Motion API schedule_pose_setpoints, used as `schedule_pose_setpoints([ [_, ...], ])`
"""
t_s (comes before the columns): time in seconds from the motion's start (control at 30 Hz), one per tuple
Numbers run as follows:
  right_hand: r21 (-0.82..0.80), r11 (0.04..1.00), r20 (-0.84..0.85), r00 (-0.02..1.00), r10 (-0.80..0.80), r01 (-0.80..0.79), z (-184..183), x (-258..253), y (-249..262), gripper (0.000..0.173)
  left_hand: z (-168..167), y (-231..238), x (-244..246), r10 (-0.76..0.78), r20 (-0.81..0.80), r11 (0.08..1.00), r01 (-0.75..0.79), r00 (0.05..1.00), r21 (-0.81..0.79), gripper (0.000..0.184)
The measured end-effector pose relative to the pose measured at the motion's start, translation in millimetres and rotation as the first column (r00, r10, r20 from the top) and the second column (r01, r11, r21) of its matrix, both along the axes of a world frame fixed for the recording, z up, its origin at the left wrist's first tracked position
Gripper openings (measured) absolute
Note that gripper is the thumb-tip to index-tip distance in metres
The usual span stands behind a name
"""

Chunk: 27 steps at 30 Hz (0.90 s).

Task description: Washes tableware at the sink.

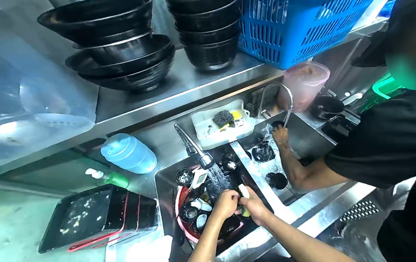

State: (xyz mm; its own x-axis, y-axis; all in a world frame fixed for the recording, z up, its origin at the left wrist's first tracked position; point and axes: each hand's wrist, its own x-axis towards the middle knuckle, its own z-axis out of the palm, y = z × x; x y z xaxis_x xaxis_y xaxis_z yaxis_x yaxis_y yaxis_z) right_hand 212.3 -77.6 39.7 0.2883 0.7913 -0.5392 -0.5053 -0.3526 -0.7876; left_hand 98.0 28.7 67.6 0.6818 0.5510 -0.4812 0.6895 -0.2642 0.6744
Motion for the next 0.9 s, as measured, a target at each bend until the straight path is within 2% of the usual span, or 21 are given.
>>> schedule_pose_setpoints([
  [0.07, 0.003, 1.000, 0.000, 1.000, 0.000, 0.000, 2, 0, 2, 0.059, -2, -2, 0, 0.252, 0.156, 0.966, -0.239, 0.955, -0.099, 0.034],
  [0.13, 0.010, 1.000, 0.013, 1.000, 0.014, -0.014, 4, -1, 4, 0.058, -4, -7, 4, 0.453, 0.265, 0.888, -0.404, 0.851, -0.221, 0.035],
  [0.23, 0.029, 0.999, 0.028, 0.999, 0.037, -0.038, 4, -5, 6, 0.058, -5, -14, 12, 0.676, 0.277, 0.731, -0.578, 0.682, -0.363, 0.035],
  [0.3, 0.039, 0.998, 0.043, 0.998, 0.040, -0.041, 5, -7, 5, 0.057, -5, -18, 15, 0.713, 0.261, 0.699, -0.630, 0.651, -0.339, 0.033],
  [0.47, 0.033, 0.999, 0.087, 0.996, 0.035, -0.038, 8, -12, 3, 0.053, -8, -20, 17, 0.722, 0.269, 0.690, -0.635, 0.638, -0.346, 0.025],
  [0.53, 0.023, 0.999, 0.089, 0.996, 0.029, -0.031, 5, -14, 2, 0.056, -11, -17, 17, 0.757, 0.273, 0.651, -0.653, 0.594, -0.386, 0.035],
  [0.6, 0.016, 0.999, 0.091, 0.995, 0.037, -0.039, 4, -17, 2, 0.060, -12, -15, 16, 0.787, 0.278, 0.614, -0.652, 0.551, -0.445, 0.054],
  [0.67, 0.014, 0.999, 0.090, 0.995, 0.047, -0.048, 4, -19, 2, 0.060, -12, -13, 17, 0.799, 0.282, 0.597, -0.649, 0.531, -0.471, 0.060],
  [0.77, 0.010, 0.999, 0.089, 0.995, 0.036, -0.037, 3, -19, 3, 0.061, -15, -9, 15, 0.778, 0.255, 0.618, -0.625, 0.575, -0.477, 0.050],
  [0.9, 0.029, 0.999, 0.065, 0.998, -0.020, 0.018, 1, -15, 7, 0.058, -5, -9, 11, 0.752, 0.217, 0.624, -0.564, 0.623, -0.542, 0.027],
])
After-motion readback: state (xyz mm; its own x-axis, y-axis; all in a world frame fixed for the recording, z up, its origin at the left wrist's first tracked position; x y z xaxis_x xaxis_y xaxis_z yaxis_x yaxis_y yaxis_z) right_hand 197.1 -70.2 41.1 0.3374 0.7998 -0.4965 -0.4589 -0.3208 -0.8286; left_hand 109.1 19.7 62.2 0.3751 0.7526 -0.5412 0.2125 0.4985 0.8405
